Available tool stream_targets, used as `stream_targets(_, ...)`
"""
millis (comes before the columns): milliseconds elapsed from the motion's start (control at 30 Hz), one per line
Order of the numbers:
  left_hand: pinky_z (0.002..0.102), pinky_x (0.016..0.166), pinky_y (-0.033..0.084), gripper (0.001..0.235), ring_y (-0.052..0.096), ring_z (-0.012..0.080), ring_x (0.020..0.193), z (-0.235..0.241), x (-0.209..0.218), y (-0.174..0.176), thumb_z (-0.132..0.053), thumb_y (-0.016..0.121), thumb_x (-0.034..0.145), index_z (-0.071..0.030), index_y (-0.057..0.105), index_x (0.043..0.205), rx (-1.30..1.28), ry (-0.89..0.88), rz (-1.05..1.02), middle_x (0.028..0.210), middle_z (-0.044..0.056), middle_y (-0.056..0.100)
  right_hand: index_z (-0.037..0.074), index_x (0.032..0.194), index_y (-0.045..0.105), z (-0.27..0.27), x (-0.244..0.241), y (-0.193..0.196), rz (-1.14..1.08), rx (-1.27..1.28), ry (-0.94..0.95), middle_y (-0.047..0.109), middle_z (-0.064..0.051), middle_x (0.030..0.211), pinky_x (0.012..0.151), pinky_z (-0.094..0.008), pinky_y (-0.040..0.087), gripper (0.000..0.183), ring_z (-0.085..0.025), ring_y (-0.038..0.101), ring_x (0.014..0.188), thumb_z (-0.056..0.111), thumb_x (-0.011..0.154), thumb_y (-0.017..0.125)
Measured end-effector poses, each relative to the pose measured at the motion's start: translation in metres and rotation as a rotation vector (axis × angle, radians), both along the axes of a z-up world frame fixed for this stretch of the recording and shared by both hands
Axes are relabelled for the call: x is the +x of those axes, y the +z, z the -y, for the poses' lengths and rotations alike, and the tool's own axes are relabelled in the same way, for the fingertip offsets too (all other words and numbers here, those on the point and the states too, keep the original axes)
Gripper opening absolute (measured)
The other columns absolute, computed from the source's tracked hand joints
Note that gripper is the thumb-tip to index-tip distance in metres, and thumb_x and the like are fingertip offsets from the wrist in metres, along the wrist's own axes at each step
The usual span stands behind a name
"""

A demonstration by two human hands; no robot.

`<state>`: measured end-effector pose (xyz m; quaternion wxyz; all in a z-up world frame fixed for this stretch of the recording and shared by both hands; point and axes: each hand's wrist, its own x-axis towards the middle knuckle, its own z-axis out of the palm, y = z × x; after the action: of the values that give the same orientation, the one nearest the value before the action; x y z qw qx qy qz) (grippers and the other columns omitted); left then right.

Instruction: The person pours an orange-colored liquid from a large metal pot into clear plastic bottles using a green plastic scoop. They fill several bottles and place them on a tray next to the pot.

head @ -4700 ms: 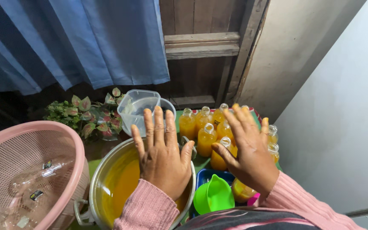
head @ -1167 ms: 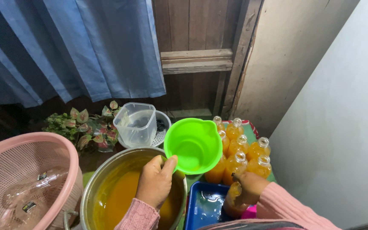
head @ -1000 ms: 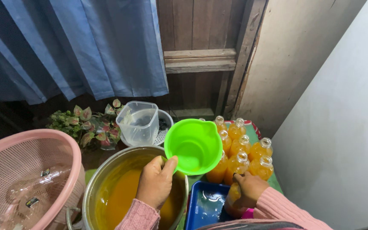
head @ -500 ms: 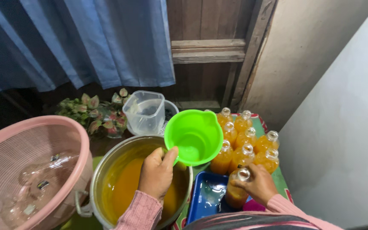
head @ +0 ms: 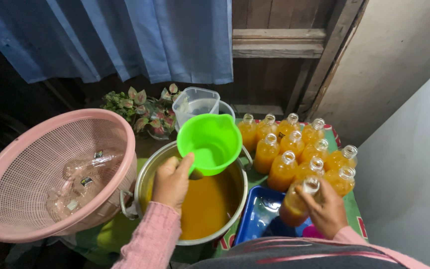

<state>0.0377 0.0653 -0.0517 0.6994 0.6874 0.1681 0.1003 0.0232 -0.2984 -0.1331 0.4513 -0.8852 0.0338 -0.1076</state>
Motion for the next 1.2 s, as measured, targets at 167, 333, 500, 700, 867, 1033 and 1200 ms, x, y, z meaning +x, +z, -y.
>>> stream_targets(167,0.026,0.058,0.048,0.032,0.06,0.0104,0.061,-0.042,0.011,-0.052,-0.027,0.078,0.087,-0.002,0.063,0.073,0.127,-0.026,-0.126,0.072,0.007,0.072,0.005,0.115,0.063,-0.02,0.016,0.08,0.151,0.272,0.094,0.071,-0.006,0.102,0.08,-0.029,0.055,0.029,-0.013,0.068,0.092,0.026,0.096,0.069)
stream_targets(333,0.036,0.071,0.053,0.029,0.069,0.0244,0.075,-0.055,0.012,-0.095,-0.029,0.084,0.08,-0.005,0.068,0.085,0.608,-0.084,-0.292,0.083,0.013,0.076,0.006,0.124,0.06,-0.043,0.015,0.146,0.234,0.42,0.227,0.068,-0.002,0.108,0.087,-0.025,0.053,0.03,-0.008,0.064,0.099,0.024,0.101,0.065)
stream_targets(500,0.044,0.095,0.05,0.036,0.068,0.0368,0.104,-0.045,0.006,-0.103,-0.028,0.082,0.08,-0.009,0.067,0.107,0.994,-0.198,-0.402,0.105,0.018,0.073,0.005,0.125,0.061,-0.063,0.008,0.176,0.212,0.471,0.324,0.068,-0.002,0.115,0.09,-0.025,0.054,0.03,-0.009,0.064,0.103,0.021,0.1,0.064)
stream_targets(700,0.045,0.11,0.039,0.029,0.064,0.0332,0.114,-0.036,-0.001,-0.1,-0.02,0.074,0.085,-0.012,0.067,0.112,1.198,-0.37,-0.553,0.11,0.016,0.073,0.005,0.122,0.063,-0.075,0.004,0.182,0.095,0.477,0.349,0.07,-0.005,0.114,0.09,-0.028,0.056,0.027,-0.01,0.066,0.105,0.018,0.098,0.064)
stream_targets(867,0.044,0.109,0.04,0.028,0.065,0.0332,0.114,-0.031,0.001,-0.108,-0.019,0.073,0.084,-0.012,0.068,0.111,1.238,-0.442,-0.567,0.11,0.016,0.073,0.005,0.121,0.063,-0.082,0.006,0.183,0.091,0.456,0.377,0.069,-0.005,0.116,0.091,-0.03,0.055,0.027,-0.012,0.066,0.106,0.016,0.096,0.065)
stream_targets(1033,0.043,0.109,0.042,0.028,0.065,0.0333,0.115,-0.024,0.002,-0.124,-0.018,0.072,0.083,-0.011,0.069,0.11,1.217,-0.497,-0.569,0.111,0.016,0.073,0.005,0.121,0.062,-0.081,0.012,0.182,0.09,0.468,0.405,0.068,-0.004,0.117,0.093,-0.03,0.055,0.027,-0.012,0.065,0.108,0.014,0.096,0.065)
stream_targets(1200,0.043,0.105,0.045,0.029,0.066,0.0337,0.113,-0.024,0.009,-0.159,-0.02,0.074,0.082,-0.011,0.07,0.109,1.114,-0.468,-0.552,0.111,0.016,0.072,0.005,0.122,0.063,-0.08,0.015,0.178,0.076,0.444,0.391,0.068,-0.005,0.115,0.092,-0.03,0.056,0.029,-0.012,0.066,0.106,0.014,0.095,0.066)
